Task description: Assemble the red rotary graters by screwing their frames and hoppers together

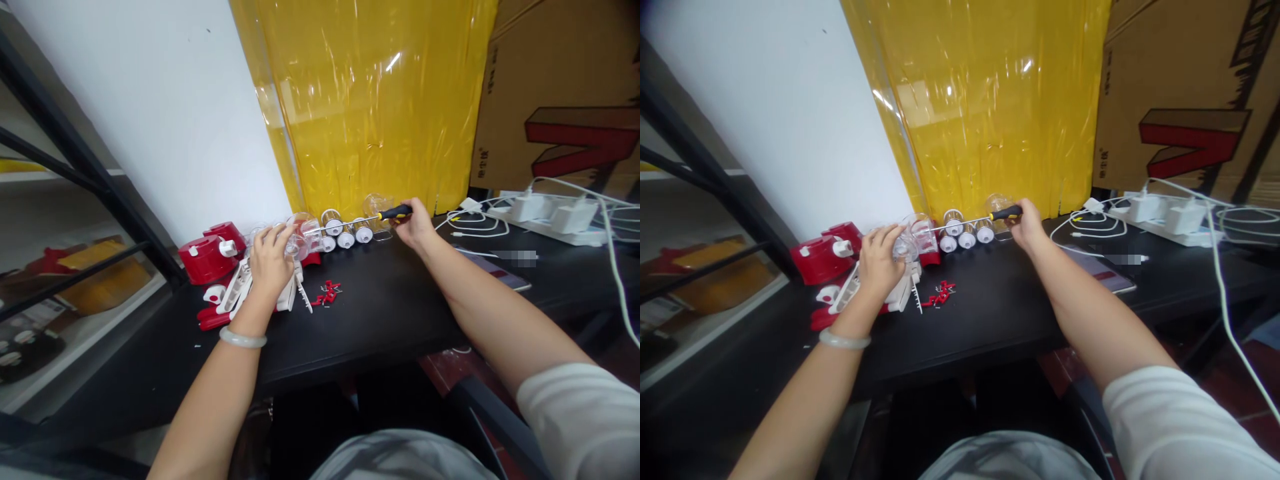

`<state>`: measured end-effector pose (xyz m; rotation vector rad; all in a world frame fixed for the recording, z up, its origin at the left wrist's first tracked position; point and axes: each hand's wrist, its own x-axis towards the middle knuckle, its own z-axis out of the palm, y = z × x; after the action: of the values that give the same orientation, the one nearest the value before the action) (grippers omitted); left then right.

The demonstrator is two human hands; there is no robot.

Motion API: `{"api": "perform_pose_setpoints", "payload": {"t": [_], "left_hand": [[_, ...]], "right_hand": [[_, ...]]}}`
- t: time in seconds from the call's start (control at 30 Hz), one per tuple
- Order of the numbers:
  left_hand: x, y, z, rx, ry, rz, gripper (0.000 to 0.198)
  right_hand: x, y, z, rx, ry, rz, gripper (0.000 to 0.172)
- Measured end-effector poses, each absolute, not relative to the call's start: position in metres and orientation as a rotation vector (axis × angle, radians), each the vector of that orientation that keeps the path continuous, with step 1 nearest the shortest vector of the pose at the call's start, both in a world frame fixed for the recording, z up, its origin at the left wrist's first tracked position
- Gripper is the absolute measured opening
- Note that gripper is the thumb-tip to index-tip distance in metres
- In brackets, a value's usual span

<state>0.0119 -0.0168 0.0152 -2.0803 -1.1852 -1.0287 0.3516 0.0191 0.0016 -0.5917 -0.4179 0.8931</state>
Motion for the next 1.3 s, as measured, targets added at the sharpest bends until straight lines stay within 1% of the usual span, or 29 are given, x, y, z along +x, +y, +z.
{"api": "perform_pose_setpoints", "payload": {"t": [0.1, 0.23, 0.3, 0.4, 0.5, 0.67, 0.87, 0.97, 1.07, 1.13, 1.23, 1.3], "left_hand": [[0.013, -0.016, 0.014, -2.093, -1.201, -1.025, 0.068], [0.012, -0.015, 0.013, -2.102, -1.198, -1.048, 0.068], [0.012, -0.014, 0.012, -2.107, -1.190, -1.055, 0.068], [0.012, -0.012, 0.011, -2.124, -1.183, -1.051, 0.070], [0.013, -0.012, 0.008, -2.137, -1.199, -1.054, 0.074], [0.017, -0.013, 0.004, -2.155, -1.216, -1.054, 0.076], [0.020, -0.014, 0.003, -2.137, -1.220, -1.085, 0.074], [0.020, -0.013, 0.004, -2.117, -1.221, -1.087, 0.075], [0.019, -0.013, 0.005, -2.099, -1.236, -1.090, 0.074], [0.017, -0.012, 0.005, -2.091, -1.240, -1.097, 0.074], [0.015, -0.010, 0.005, -2.080, -1.239, -1.125, 0.073], [0.015, -0.008, 0.005, -2.075, -1.244, -1.145, 0.072]], "right_hand": [[0.353, 0.018, 0.000, -0.566, -0.428, 0.937, 0.033], [0.348, 0.017, -0.005, -0.659, -0.466, 0.861, 0.044], [0.346, 0.016, -0.006, -0.699, -0.510, 0.843, 0.043], [0.345, 0.015, -0.006, -0.713, -0.535, 0.886, 0.034], [0.347, 0.015, -0.003, -0.689, -0.466, 0.928, 0.033], [0.350, 0.016, -0.002, -0.644, -0.473, 0.978, 0.038], [0.347, 0.018, -0.008, -0.721, -0.451, 0.910, 0.053], [0.345, 0.017, -0.008, -0.720, -0.486, 0.878, 0.056], [0.343, 0.015, -0.005, -0.683, -0.497, 0.869, 0.051], [0.342, 0.013, -0.003, -0.649, -0.493, 0.887, 0.042], [0.342, 0.011, 0.000, -0.627, -0.490, 0.938, 0.024], [0.343, 0.010, 0.001, -0.631, -0.499, 0.966, 0.017]]}}
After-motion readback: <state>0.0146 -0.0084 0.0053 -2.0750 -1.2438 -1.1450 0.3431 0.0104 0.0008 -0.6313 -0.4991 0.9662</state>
